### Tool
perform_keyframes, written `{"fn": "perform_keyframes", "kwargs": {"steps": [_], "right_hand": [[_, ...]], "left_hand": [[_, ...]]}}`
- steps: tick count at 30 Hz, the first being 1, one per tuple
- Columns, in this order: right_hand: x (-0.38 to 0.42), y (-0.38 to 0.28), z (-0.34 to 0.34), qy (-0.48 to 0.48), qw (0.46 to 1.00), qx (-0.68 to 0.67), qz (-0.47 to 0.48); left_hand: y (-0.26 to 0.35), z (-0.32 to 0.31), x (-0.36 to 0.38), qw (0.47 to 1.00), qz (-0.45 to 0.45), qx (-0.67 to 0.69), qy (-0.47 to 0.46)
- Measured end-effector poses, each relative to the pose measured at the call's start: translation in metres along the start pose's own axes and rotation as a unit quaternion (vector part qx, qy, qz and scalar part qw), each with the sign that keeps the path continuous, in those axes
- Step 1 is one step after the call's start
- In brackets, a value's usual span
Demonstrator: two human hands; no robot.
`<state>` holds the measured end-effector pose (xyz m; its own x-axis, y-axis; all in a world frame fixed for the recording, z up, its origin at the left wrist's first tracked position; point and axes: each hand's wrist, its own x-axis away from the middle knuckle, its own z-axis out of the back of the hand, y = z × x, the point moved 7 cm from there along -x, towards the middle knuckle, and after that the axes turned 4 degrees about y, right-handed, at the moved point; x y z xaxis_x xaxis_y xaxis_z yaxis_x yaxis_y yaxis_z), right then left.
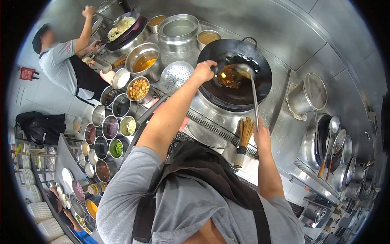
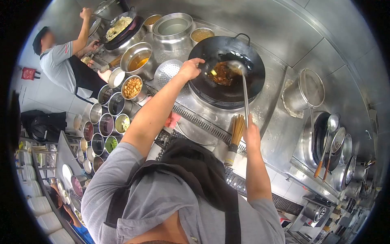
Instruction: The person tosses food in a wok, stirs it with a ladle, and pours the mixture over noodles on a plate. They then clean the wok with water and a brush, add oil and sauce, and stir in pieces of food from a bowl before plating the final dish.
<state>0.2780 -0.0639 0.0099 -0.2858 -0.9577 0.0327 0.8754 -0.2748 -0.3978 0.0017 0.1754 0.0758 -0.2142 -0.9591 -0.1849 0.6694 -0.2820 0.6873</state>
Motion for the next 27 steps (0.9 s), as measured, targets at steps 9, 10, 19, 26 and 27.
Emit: {"fn": "perform_keyframes", "kwargs": {"steps": [9, 10, 19, 26, 27], "right_hand": [[0.000, 0.018, 0.018, -0.053, 0.992, -0.017, 0.113], [-0.021, 0.018, 0.007, -0.029, 0.993, -0.012, 0.117], [0.002, -0.013, -0.021, -0.201, 0.919, -0.326, -0.091], [-0.065, -0.006, -0.009, 0.007, 0.991, -0.028, 0.130], [-0.052, 0.003, -0.009, -0.006, 0.994, -0.002, 0.110]], "left_hand": [[-0.007, -0.032, 0.033, 0.963, 0.042, 0.264, -0.038], [0.007, -0.031, 0.033, 0.954, 0.013, 0.296, -0.043], [-0.048, 0.022, 0.114, 0.981, 0.138, 0.092, 0.100], [-0.061, 0.001, 0.269, 0.985, 0.097, 0.136, 0.051], [-0.080, 0.000, 0.304, 0.965, 0.176, 0.188, 0.052]]}}
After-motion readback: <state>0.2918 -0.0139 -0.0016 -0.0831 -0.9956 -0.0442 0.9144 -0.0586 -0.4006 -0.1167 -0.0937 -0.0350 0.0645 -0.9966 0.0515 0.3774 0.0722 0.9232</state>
